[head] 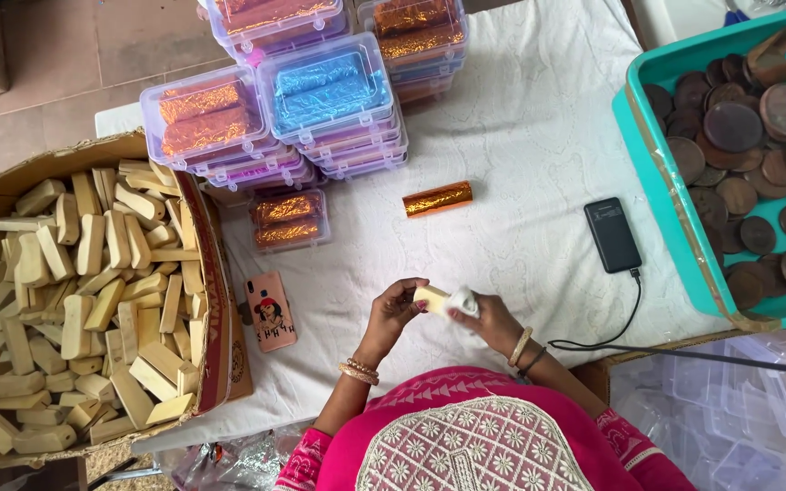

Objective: Packing wooden items into foil and organizing them into boxes.

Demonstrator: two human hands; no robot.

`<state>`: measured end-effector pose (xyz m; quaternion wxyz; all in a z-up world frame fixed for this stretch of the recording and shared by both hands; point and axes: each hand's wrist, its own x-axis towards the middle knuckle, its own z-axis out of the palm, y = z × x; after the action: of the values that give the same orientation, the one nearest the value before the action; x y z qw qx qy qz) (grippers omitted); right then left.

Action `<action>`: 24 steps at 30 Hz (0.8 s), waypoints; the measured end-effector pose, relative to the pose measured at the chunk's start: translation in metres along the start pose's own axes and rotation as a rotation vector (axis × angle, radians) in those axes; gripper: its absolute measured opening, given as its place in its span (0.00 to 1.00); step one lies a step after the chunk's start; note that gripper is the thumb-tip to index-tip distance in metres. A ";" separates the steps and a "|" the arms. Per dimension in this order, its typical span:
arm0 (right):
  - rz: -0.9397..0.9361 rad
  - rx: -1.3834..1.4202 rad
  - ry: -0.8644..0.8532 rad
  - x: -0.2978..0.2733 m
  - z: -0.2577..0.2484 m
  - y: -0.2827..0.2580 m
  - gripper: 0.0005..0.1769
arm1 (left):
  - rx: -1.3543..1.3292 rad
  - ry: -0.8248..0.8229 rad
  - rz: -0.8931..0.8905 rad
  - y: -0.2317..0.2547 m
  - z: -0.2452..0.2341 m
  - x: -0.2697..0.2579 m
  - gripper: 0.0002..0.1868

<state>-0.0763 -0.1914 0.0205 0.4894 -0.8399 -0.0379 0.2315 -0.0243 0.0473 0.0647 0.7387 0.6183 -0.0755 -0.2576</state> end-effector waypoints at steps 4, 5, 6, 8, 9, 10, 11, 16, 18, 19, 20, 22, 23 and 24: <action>0.086 -0.027 0.189 0.011 0.010 0.059 0.26 | -0.082 0.031 -0.068 -0.017 0.003 0.009 0.21; 0.115 -0.029 0.299 0.015 0.014 0.082 0.28 | -0.124 0.048 -0.073 -0.024 0.003 0.014 0.20; 0.144 -0.031 0.409 0.020 0.018 0.105 0.31 | -0.165 0.066 -0.077 -0.031 0.002 0.019 0.19; 0.137 0.059 0.502 0.013 0.008 0.095 0.30 | -0.163 0.133 -0.090 -0.049 -0.004 0.031 0.20; 0.131 0.155 0.599 0.010 0.003 0.090 0.30 | -0.158 0.195 -0.107 -0.058 -0.007 0.038 0.20; 0.125 0.150 0.591 0.005 0.003 0.089 0.30 | -0.162 0.204 -0.102 -0.059 -0.010 0.046 0.20; 0.188 0.116 0.599 -0.001 0.004 0.088 0.30 | -0.175 0.257 -0.123 -0.062 -0.013 0.053 0.20; 0.325 -0.137 0.487 -0.026 0.012 0.101 0.31 | -0.129 0.371 -0.103 -0.101 -0.032 0.078 0.20; -0.042 -0.346 0.595 -0.032 0.020 0.109 0.21 | 0.203 0.362 -0.077 -0.119 -0.043 0.076 0.25; -0.077 -0.338 0.554 -0.035 0.025 0.114 0.21 | 0.204 0.415 -0.079 -0.116 -0.044 0.069 0.25; -0.034 -0.365 0.578 -0.036 0.029 0.120 0.19 | 0.235 0.403 -0.057 -0.113 -0.045 0.063 0.26; -0.033 -0.390 0.569 -0.033 0.033 0.124 0.17 | 0.268 0.443 -0.031 -0.094 -0.054 0.044 0.27; -0.012 -0.408 0.570 -0.035 0.033 0.125 0.17 | 0.314 0.421 -0.032 -0.079 -0.057 0.031 0.22; 0.008 -0.428 0.571 -0.037 0.033 0.127 0.17 | 0.360 0.399 -0.034 -0.065 -0.058 0.019 0.17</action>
<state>-0.1435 -0.2415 -0.0863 0.2925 -0.9543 0.0562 -0.0239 -0.0017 0.0826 -0.0138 0.6127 0.7794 0.0374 -0.1252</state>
